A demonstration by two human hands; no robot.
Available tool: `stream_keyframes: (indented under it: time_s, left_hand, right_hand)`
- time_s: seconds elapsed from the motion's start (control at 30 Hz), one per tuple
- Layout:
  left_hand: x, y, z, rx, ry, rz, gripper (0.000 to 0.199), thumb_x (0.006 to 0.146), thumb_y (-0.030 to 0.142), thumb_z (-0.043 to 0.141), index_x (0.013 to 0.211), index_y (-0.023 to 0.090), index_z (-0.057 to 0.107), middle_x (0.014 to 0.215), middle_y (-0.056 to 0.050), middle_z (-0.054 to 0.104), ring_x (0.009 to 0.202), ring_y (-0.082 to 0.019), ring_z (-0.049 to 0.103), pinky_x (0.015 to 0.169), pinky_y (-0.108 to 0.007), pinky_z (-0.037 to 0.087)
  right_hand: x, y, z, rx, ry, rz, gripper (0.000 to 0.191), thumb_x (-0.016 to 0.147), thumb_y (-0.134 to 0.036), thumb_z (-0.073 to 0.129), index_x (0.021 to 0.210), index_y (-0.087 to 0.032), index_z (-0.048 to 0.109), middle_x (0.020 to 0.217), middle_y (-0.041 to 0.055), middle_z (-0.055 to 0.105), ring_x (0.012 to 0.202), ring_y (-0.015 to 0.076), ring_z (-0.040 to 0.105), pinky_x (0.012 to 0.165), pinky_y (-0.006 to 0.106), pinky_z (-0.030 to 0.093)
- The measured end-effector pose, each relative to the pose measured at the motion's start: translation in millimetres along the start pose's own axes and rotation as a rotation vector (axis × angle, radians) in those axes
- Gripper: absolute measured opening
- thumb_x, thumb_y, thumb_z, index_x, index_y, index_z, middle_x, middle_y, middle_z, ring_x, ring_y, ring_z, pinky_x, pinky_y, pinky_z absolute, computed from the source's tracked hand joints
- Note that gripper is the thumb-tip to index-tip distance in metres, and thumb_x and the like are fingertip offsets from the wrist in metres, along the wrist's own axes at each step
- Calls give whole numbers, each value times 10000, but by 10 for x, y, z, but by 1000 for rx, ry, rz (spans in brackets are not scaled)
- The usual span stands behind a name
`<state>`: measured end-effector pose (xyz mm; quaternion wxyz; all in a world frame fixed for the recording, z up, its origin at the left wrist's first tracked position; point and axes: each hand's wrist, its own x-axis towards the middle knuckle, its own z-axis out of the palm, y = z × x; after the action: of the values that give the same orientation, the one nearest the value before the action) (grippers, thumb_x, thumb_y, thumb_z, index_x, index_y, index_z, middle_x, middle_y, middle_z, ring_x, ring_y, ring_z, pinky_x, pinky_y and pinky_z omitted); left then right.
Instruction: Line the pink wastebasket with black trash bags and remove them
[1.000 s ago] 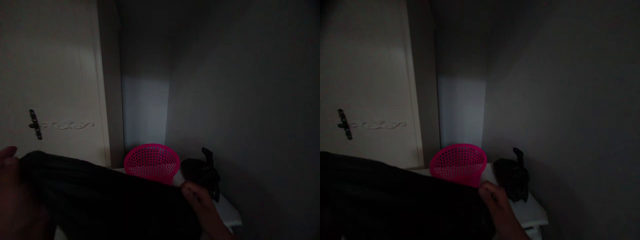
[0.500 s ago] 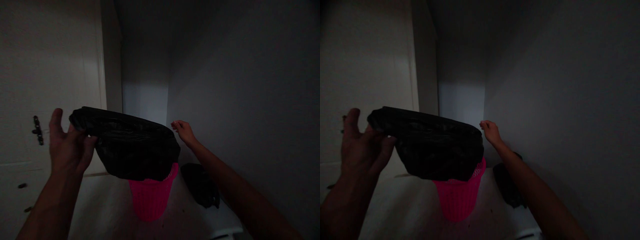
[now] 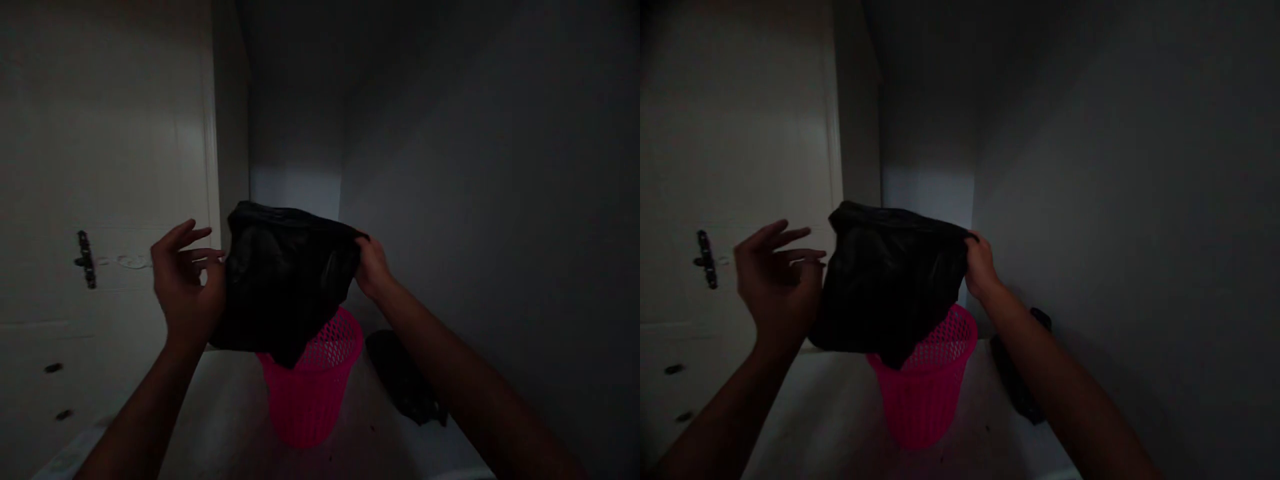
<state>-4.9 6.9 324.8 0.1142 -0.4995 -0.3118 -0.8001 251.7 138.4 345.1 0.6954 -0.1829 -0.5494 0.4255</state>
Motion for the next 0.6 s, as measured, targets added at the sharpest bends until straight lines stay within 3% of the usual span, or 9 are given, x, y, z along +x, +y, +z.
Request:
stream_keyframes:
  time_s: [0.03,0.1,0.13,0.2,0.27,0.33,0.4,0.53,0.6]
  left_hand:
    - [-34,-120,-34,52,92,-12,574,817,194,740,1364,243,572,1343,-73,682,958,-165,723,879,-318,588]
    - [-111,-355,-66,91,72,-258,433,869,359,711,1270,222,625,1305,-84,713,1053,-213,716,940,-366,577]
    - [-151,-444,-65,63,-33,-447,431,886,492,676,1209,207,660,1252,-93,742,1098,-248,712,954,-395,580]
    - [-222,-514,-37,-87,-270,-782,621,848,743,591,1105,193,718,1149,-114,787,1155,-315,709,958,-442,593]
    - [-263,-421,-1,-298,-458,-972,758,777,865,562,1080,196,749,1119,-132,804,1186,-358,708,969,-473,599]
    - [-266,-227,29,-469,-540,-1003,753,764,859,590,1119,215,755,1147,-138,803,1202,-376,708,981,-505,598]
    - [-243,-50,63,-578,-533,-926,679,822,788,600,1215,249,729,1246,-129,777,1256,-376,683,1000,-543,589]
    - [-231,-46,201,-521,-251,-687,585,797,530,792,1328,333,647,1432,-75,684,1340,-318,634,1052,-484,581]
    - [-275,-167,293,-405,-203,-645,620,742,483,851,1308,334,649,1394,-74,703,1308,-314,655,1039,-461,596]
  right_hand:
    - [102,-27,-15,89,28,53,160,837,-289,578,913,-209,694,805,26,722,831,201,668,754,300,577]
    - [251,-79,-25,203,36,119,189,861,-314,525,890,-203,675,782,56,720,859,230,685,765,333,612]
    - [299,-97,-25,232,32,130,206,867,-318,498,889,-204,668,775,66,719,869,240,691,769,348,624]
    - [351,-109,-30,257,19,130,229,868,-318,465,905,-206,662,785,74,721,883,251,700,782,371,640]
    - [363,-89,-57,274,8,138,244,870,-330,462,927,-207,665,819,77,731,888,255,709,802,387,648]
    - [355,-52,-108,290,3,162,248,872,-345,475,943,-208,669,862,80,744,887,252,715,823,394,649]
    - [340,-18,-165,298,7,179,249,871,-349,482,947,-208,673,896,85,755,887,249,719,842,395,647]
    - [308,19,-192,330,59,178,271,870,-349,463,942,-209,683,900,92,766,903,261,722,851,414,649]
    - [291,41,-138,364,104,182,295,876,-362,451,949,-209,693,884,94,766,919,270,723,842,420,651]
